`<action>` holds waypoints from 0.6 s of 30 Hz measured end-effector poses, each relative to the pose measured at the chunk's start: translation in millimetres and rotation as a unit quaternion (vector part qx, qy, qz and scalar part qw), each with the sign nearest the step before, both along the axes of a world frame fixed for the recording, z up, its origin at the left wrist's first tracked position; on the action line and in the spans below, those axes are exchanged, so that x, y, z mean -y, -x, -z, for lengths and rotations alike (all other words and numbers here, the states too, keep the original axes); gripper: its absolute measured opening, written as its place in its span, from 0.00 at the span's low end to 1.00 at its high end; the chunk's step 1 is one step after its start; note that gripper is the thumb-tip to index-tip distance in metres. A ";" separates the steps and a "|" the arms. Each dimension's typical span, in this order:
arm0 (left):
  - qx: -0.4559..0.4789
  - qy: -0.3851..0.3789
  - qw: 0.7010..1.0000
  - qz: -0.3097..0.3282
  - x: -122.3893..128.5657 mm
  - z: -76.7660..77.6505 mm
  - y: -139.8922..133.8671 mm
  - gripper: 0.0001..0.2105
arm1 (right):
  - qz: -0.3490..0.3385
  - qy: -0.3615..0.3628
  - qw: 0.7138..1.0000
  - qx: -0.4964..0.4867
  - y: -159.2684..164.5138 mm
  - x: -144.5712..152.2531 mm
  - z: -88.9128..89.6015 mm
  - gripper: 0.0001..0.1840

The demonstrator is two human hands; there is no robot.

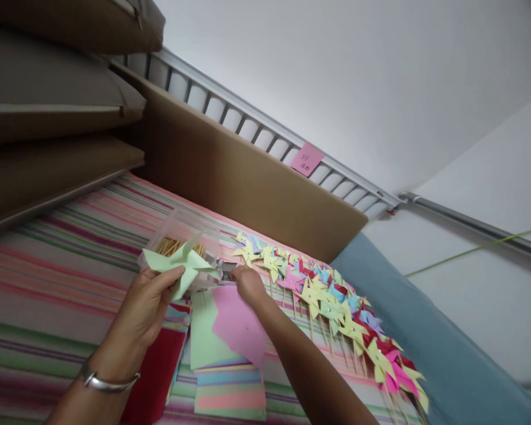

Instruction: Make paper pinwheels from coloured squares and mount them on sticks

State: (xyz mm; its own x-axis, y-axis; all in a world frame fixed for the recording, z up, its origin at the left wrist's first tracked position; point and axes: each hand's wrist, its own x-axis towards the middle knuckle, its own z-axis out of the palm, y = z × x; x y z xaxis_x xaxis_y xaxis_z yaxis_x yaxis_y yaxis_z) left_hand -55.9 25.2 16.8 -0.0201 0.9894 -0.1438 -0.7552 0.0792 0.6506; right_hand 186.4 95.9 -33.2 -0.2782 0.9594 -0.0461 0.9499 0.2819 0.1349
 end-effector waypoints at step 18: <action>-0.015 0.027 0.998 0.062 8.2 1.3 -23.2 0.11 | 0.076 0.077 0.994 -0.020 38.1 -11.2 -1.7 0.13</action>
